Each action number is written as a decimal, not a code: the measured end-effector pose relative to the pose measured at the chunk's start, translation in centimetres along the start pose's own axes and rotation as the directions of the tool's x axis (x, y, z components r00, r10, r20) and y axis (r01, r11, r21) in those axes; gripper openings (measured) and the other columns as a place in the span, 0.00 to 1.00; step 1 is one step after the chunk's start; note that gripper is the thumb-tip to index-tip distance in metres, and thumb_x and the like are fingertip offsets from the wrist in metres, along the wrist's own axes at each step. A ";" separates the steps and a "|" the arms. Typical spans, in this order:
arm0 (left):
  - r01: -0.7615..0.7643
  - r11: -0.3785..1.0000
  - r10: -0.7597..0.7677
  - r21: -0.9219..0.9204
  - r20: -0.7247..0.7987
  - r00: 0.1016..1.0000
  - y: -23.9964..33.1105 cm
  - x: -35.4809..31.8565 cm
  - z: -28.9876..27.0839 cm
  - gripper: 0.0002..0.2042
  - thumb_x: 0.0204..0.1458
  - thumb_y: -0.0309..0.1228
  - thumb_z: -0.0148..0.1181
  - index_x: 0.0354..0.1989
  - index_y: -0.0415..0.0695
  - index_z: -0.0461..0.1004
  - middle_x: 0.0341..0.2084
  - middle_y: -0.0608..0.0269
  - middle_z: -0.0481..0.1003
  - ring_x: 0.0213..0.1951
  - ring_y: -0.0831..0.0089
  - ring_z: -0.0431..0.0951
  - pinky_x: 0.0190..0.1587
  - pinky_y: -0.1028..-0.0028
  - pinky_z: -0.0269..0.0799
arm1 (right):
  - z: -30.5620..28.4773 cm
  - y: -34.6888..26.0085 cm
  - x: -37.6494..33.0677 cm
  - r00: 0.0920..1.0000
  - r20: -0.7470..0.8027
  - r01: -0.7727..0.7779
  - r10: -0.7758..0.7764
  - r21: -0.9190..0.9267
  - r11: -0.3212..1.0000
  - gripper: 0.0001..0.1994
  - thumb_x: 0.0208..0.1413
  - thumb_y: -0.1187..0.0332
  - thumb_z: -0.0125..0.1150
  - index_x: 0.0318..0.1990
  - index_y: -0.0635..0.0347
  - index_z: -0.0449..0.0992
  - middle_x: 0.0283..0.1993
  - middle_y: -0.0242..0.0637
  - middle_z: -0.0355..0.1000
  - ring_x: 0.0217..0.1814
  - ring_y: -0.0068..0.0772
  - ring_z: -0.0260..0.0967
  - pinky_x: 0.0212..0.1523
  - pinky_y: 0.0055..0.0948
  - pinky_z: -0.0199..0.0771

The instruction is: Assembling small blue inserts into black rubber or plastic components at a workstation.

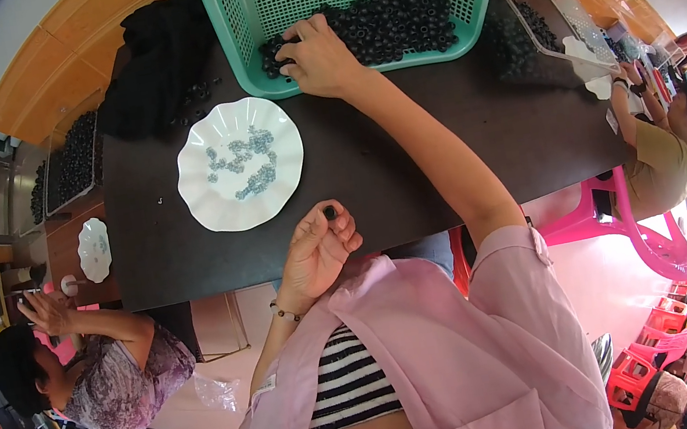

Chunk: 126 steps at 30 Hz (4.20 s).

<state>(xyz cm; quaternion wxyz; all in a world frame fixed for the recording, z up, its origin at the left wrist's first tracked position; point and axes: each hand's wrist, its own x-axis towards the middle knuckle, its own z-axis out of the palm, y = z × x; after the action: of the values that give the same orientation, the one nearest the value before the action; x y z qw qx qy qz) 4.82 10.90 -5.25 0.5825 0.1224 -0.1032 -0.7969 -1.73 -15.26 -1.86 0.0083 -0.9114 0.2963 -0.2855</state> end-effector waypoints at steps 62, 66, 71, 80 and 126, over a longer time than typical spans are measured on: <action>0.070 0.998 -0.070 -0.001 0.060 0.996 -0.2 -0.2 -0.4 0.13 0.59 0.37 0.54 0.43 0.39 0.70 0.31 0.64 0.69 0.32 0.77 0.67 0.38 0.72 0.64 | 2.1 -10.7 1.4 0.907 0.319 0.151 -0.275 0.362 0.920 0.08 0.48 0.75 0.57 0.35 0.55 0.80 0.34 0.38 0.74 0.44 0.41 0.66 0.46 0.37 0.68; 0.090 0.995 -0.092 0.034 0.056 0.994 0.0 -0.3 -0.1 0.13 0.59 0.38 0.54 0.42 0.39 0.70 0.28 0.66 0.69 0.31 0.78 0.66 0.38 0.72 0.64 | 0.9 -10.1 0.8 0.889 0.299 0.219 -0.348 0.389 0.895 0.07 0.45 0.76 0.58 0.33 0.57 0.79 0.35 0.33 0.73 0.45 0.40 0.64 0.46 0.35 0.67; 0.105 0.994 -0.106 0.038 0.033 0.994 0.2 -0.2 0.2 0.14 0.59 0.39 0.54 0.41 0.39 0.70 0.28 0.66 0.68 0.30 0.78 0.65 0.39 0.73 0.64 | 0.1 -9.6 0.1 0.877 0.309 0.252 -0.367 0.354 0.900 0.08 0.42 0.77 0.60 0.33 0.58 0.78 0.37 0.30 0.73 0.45 0.38 0.62 0.46 0.34 0.67; 0.098 0.994 -0.099 0.041 0.024 0.995 0.1 -0.2 0.4 0.15 0.58 0.40 0.54 0.41 0.39 0.69 0.28 0.66 0.67 0.30 0.78 0.65 0.38 0.73 0.64 | 0.5 -10.3 -0.4 0.895 0.262 0.266 -0.360 0.335 0.904 0.09 0.43 0.72 0.64 0.35 0.56 0.79 0.36 0.32 0.71 0.44 0.38 0.62 0.47 0.33 0.66; -0.187 0.541 0.574 0.820 -0.197 0.795 5.3 0.2 4.6 0.08 0.55 0.24 0.56 0.41 0.35 0.75 0.23 0.67 0.72 0.22 0.86 0.69 0.24 0.85 0.65 | -6.5 -9.7 -7.7 0.863 0.456 -0.436 0.217 0.890 -0.135 0.07 0.53 0.69 0.64 0.37 0.62 0.76 0.32 0.28 0.71 0.31 0.17 0.60 0.35 0.17 0.62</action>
<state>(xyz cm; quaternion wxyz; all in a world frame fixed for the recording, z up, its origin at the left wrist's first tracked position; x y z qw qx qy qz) 8.08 9.20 0.69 0.6444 0.5092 -0.3191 -0.4730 -5.07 -2.05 1.39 0.7474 -0.5371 0.2177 -0.3248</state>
